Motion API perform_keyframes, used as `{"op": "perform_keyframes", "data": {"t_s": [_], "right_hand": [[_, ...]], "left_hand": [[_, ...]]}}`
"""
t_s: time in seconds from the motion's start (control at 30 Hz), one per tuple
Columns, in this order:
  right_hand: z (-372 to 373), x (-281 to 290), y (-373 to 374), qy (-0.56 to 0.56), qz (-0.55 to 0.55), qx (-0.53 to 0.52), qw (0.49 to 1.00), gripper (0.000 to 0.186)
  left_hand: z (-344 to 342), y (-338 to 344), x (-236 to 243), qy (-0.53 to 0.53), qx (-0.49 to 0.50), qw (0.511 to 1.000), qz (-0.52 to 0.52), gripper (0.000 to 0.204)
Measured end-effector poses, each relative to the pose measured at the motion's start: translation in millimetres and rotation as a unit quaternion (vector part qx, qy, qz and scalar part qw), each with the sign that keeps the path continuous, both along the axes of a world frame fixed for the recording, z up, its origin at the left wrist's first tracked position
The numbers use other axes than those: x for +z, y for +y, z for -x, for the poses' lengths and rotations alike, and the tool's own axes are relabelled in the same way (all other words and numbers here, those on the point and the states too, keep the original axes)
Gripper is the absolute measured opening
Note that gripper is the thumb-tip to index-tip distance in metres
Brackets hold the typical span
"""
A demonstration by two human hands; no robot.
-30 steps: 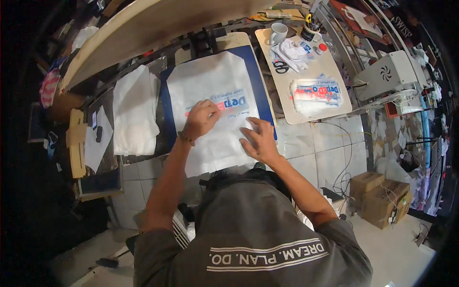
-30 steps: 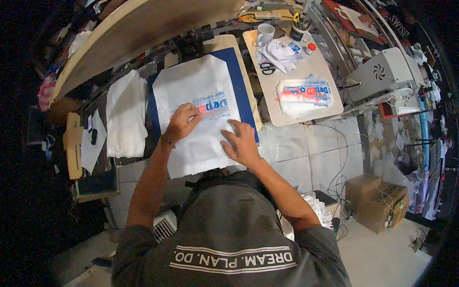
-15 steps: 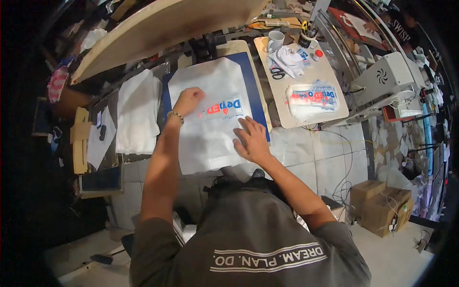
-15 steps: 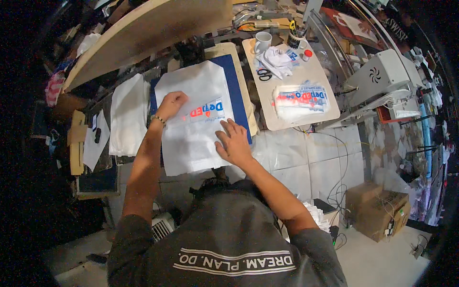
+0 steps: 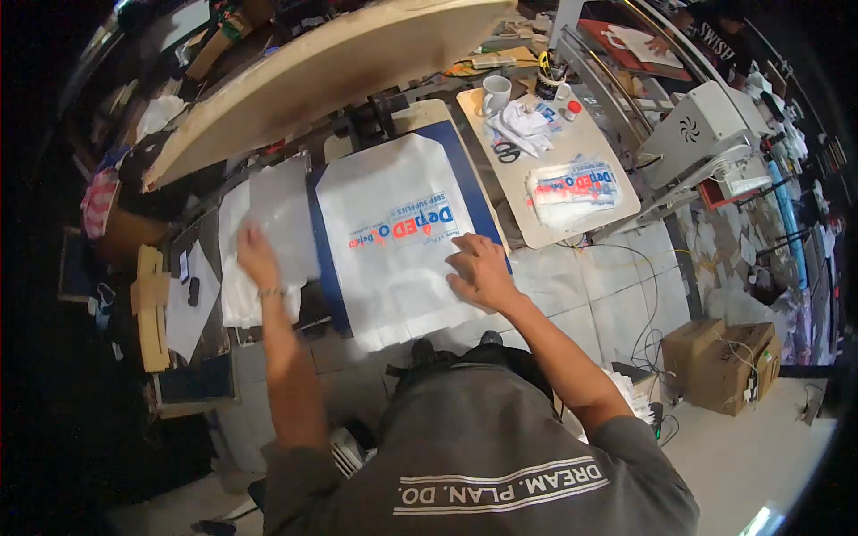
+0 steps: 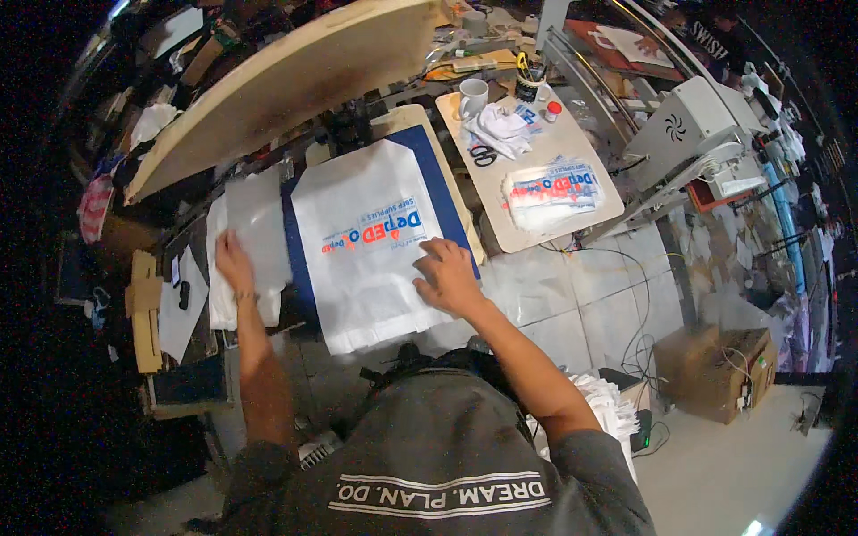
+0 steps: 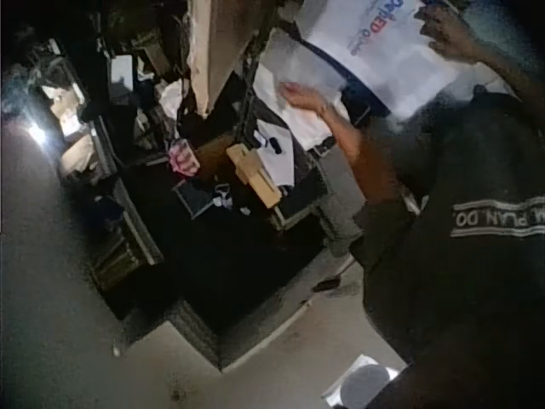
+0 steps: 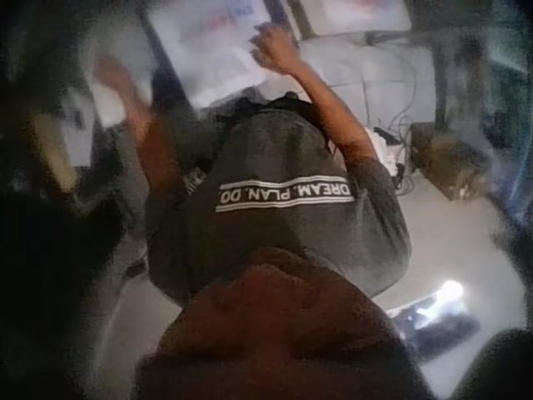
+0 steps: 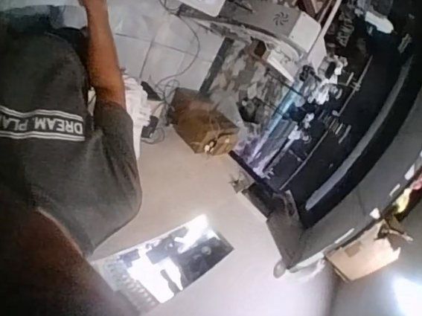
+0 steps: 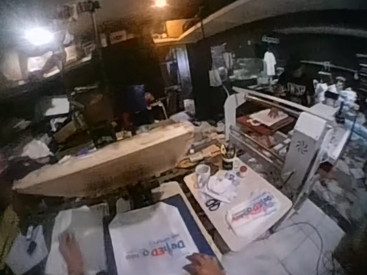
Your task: The person places transfer prints onto bags on a heat press, operates the machine to press them, wipes the transfers with a cloth, and stacks the printed bags.
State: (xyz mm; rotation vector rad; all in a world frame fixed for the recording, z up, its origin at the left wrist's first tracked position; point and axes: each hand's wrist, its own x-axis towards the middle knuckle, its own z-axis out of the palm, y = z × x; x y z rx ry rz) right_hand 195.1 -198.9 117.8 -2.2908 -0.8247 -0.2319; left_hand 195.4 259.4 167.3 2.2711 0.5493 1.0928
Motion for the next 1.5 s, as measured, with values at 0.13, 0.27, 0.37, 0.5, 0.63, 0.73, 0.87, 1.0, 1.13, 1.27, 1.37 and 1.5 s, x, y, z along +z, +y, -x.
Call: {"op": "perform_keyframes", "data": {"t_s": [0.13, 0.27, 0.37, 0.5, 0.63, 0.73, 0.87, 1.0, 1.13, 1.27, 1.37, 1.5], "right_hand": [[-29.0, 8.6, 22.3, 0.018, -0.068, -0.126, 0.99, 0.044], [-54.0, 2.2, 30.1, 0.042, -0.054, -0.261, 0.963, 0.046], [-64.6, -9.2, 44.0, 0.069, -0.039, -0.288, 0.954, 0.033], [-66.1, -26.1, 45.3, -0.036, -0.053, -0.309, 0.949, 0.027], [-33.7, -24.7, 18.9, 0.185, -0.134, -0.317, 0.921, 0.025], [13.3, -18.4, -9.0, 0.136, -0.349, -0.308, 0.875, 0.022], [83.0, 12.8, -77.4, 0.244, -0.434, -0.385, 0.777, 0.017], [169.7, -5.2, -152.3, 0.154, -0.526, -0.431, 0.717, 0.016], [267.4, -27.1, -248.5, 0.017, -0.481, -0.549, 0.683, 0.007], [354.6, -46.2, -309.4, -0.101, -0.441, -0.707, 0.544, 0.034], [440.7, -88.7, -348.0, -0.1, -0.345, -0.824, 0.439, 0.054], [497.8, -137.1, -359.5, -0.16, -0.547, -0.783, 0.249, 0.06]], "left_hand": [[138.1, 38.1, -29.6, 0.181, -0.086, 0.979, 0.026, 0.037], [232.4, 24.6, -100.5, 0.317, -0.239, 0.911, 0.114, 0.035], [283.4, 38.4, -175.8, 0.5, -0.232, 0.829, 0.092, 0.025], [276.8, 57.9, -253.6, 0.391, -0.327, 0.849, 0.14, 0.018], [233.4, 56.7, -309.3, 0.531, -0.301, 0.771, 0.183, 0.018], [207.5, 29.9, -329.3, 0.41, -0.359, 0.838, 0.004, 0.025], [158.5, -34.7, -308.4, 0.471, -0.43, 0.769, -0.037, 0.038], [138.4, -128.6, -276.7, 0.479, -0.501, 0.719, -0.058, 0.03], [133.2, -223.3, -217.0, 0.416, -0.55, 0.718, -0.089, 0.027], [118.1, -278.5, -216.1, 0.429, -0.556, 0.707, -0.084, 0.027], [90.9, -310.0, -224.5, 0.443, -0.586, 0.678, 0.015, 0.027], [36.5, -325.7, -236.3, 0.452, -0.556, 0.675, 0.177, 0.023]]}}
